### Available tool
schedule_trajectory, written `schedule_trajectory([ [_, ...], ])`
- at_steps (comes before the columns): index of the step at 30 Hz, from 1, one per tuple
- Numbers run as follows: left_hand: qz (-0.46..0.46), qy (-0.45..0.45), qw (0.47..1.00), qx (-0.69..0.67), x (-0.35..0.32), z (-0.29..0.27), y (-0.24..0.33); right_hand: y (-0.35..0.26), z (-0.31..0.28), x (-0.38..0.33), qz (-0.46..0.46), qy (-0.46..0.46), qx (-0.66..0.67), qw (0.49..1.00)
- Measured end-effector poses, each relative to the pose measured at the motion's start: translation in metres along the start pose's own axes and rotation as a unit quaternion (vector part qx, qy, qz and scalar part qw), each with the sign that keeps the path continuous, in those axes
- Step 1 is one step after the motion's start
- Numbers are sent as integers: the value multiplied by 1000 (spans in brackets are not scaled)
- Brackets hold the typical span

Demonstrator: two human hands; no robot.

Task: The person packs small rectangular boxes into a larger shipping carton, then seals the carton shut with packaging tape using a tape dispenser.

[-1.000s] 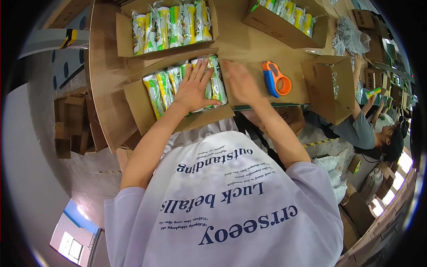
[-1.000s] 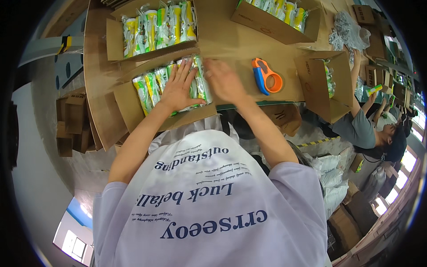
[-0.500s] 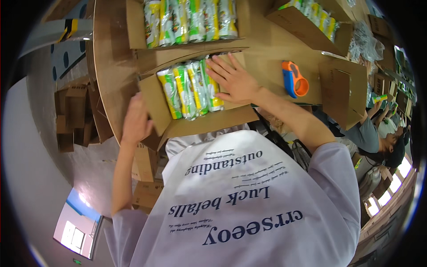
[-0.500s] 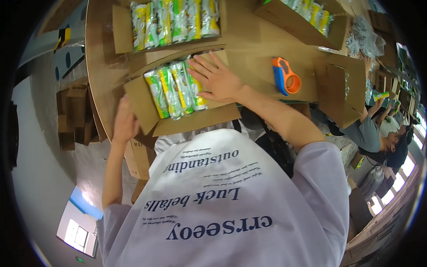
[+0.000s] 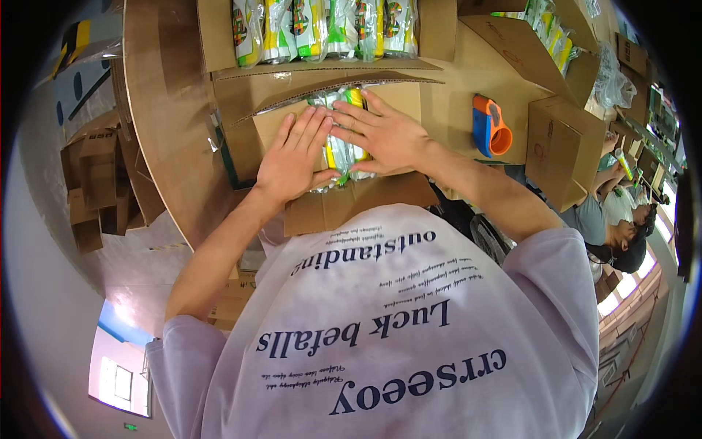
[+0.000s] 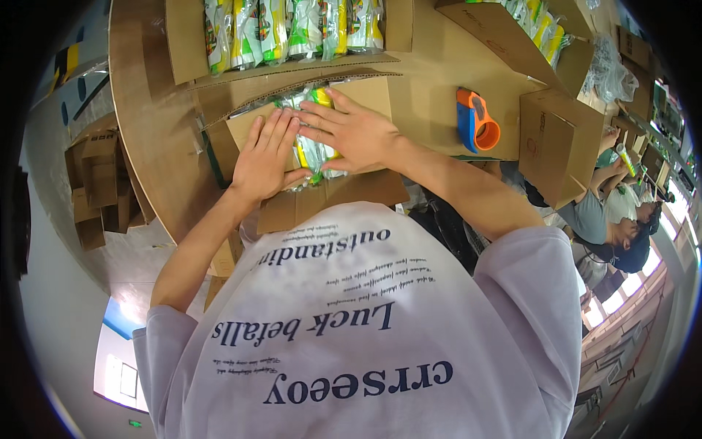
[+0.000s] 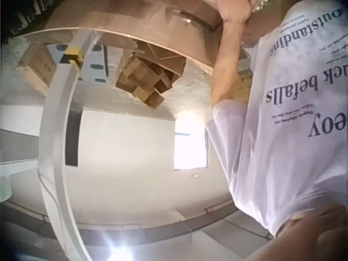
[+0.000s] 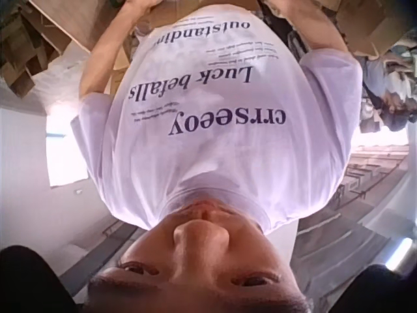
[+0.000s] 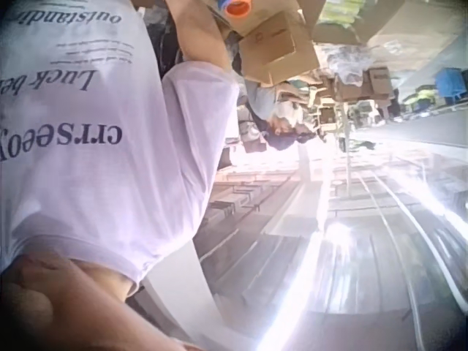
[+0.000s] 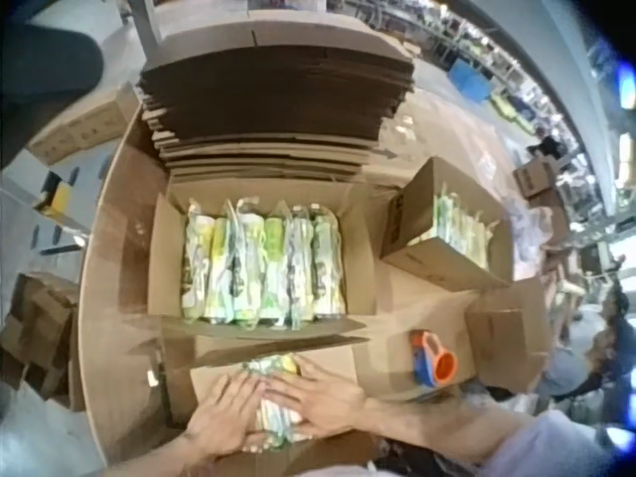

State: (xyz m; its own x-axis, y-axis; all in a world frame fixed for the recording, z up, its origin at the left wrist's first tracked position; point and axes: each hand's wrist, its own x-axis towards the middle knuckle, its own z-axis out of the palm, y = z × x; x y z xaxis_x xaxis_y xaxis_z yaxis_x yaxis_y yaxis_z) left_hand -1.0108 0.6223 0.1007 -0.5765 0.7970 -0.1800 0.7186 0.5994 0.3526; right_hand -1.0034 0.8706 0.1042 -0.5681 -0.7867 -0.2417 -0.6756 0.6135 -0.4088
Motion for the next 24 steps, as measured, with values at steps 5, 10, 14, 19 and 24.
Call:
schedule_trajectory([
  [5, 28, 3, 999, 25, -7, 1, 5, 0, 5, -4, -18, 72, -29, 997],
  [10, 114, 28, 989, -90, -66, 4, -21, -12, 23, -56, 90, 210, 40, 973],
  [14, 121, -41, 986, -103, -88, -26, -22, -2, 30, -99, 90, 172, 95, 976],
  [19, 65, -55, 973, -213, -85, -23, -25, -23, -6, -115, 97, 44, 51, 993],
  [24, 24, -65, 944, -322, -80, -22, -28, -45, 57, -107, 206, 317, 183, 908],
])
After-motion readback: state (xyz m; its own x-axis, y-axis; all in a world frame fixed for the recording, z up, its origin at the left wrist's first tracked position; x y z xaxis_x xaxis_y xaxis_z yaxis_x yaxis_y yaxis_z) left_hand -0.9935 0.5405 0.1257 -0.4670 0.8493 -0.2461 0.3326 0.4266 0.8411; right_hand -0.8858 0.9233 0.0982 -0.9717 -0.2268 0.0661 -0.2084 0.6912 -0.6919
